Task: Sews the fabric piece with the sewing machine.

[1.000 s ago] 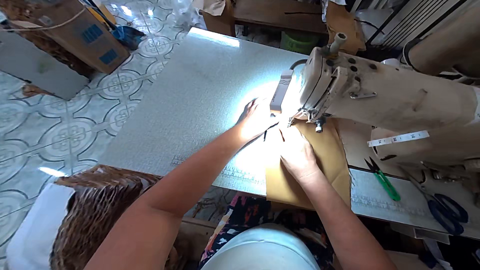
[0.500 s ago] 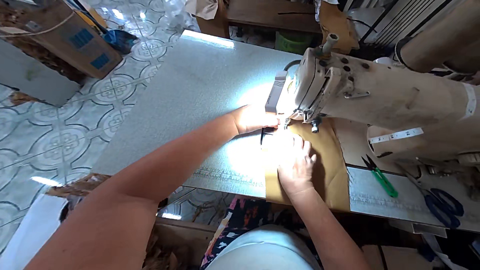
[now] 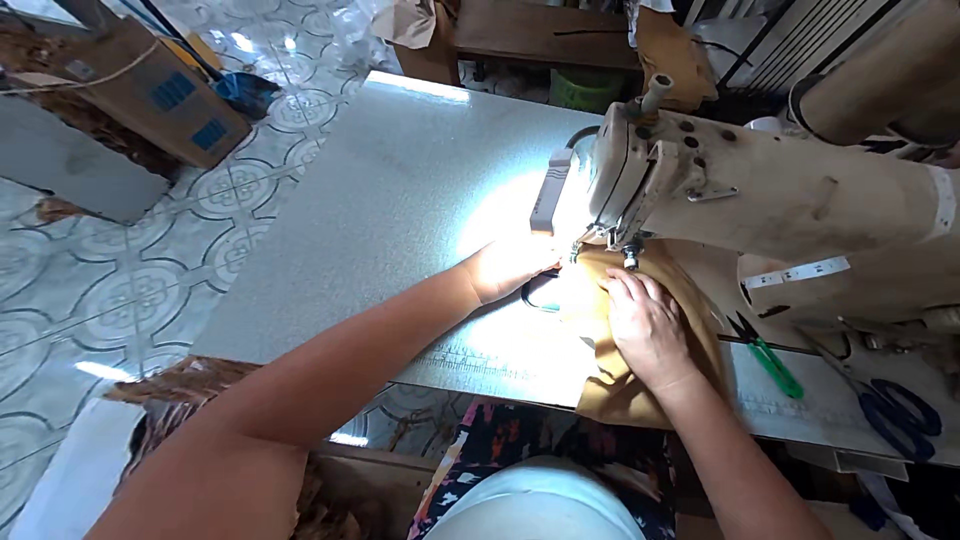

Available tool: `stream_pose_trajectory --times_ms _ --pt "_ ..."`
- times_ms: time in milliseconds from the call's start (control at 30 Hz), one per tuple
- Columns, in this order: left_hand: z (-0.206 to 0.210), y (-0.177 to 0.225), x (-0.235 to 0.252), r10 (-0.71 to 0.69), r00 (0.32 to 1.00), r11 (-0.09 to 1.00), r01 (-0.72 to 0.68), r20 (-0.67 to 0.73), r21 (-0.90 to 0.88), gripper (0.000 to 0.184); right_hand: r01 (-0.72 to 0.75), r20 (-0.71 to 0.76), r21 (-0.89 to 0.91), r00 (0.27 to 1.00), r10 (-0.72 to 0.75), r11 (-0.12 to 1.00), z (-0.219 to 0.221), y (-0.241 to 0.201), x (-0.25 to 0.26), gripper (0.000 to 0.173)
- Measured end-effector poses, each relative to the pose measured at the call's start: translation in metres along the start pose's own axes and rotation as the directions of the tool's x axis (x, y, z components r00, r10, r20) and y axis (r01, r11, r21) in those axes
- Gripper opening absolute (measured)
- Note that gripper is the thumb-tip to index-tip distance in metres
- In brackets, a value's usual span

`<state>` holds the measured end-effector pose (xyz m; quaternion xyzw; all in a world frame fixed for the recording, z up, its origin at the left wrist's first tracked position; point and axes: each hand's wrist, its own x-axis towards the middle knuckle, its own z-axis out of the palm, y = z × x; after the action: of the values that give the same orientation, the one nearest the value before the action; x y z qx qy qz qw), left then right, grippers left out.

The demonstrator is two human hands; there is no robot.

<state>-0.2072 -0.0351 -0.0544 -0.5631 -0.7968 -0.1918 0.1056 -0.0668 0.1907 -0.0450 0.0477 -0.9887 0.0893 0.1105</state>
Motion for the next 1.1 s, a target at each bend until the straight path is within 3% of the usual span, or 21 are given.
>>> stream_pose_trajectory --times_ms 400,567,667,767,900,967,1033,1100 --pt "0.000 0.031 0.002 -0.179 0.984 0.982 0.179 -0.003 0.054 0.028 0.328 0.006 0.053 0.944 -0.329 0.943 -0.008 0.056 0.044 0.034" --pt "0.000 0.045 0.007 -0.254 0.966 0.961 0.257 -0.034 0.098 0.027 0.371 -0.060 -0.002 0.927 -0.370 0.929 -0.015 0.059 0.065 0.027" --pt "0.005 0.051 0.016 -0.339 0.939 0.931 0.344 -0.056 0.123 0.025 0.211 -0.032 0.057 0.977 -0.209 0.976 -0.028 0.043 0.074 0.018" --pt "0.005 0.057 0.025 -0.464 0.886 0.879 0.461 -0.006 0.122 0.027 0.026 0.077 0.105 0.996 -0.034 0.994 -0.038 0.031 0.085 0.027" --pt "0.005 0.059 0.024 -0.449 0.894 0.884 0.441 0.012 0.154 0.028 -0.002 -0.092 -0.100 0.996 -0.008 0.995 -0.034 0.027 0.074 0.028" --pt "0.005 0.059 0.025 -0.453 0.891 0.882 0.446 0.012 0.154 0.028 -0.120 -0.137 -0.161 0.986 0.098 0.980 -0.043 0.026 0.046 0.038" --pt "0.004 0.059 0.023 -0.458 0.888 0.877 0.447 0.028 0.175 0.031 -0.271 -0.006 -0.143 0.962 0.273 0.952 -0.057 0.028 0.005 0.058" --pt "0.000 0.062 0.023 -0.447 0.894 0.882 0.432 0.041 0.188 0.031 -0.404 0.205 -0.178 0.877 0.435 0.897 -0.066 0.021 -0.019 0.057"
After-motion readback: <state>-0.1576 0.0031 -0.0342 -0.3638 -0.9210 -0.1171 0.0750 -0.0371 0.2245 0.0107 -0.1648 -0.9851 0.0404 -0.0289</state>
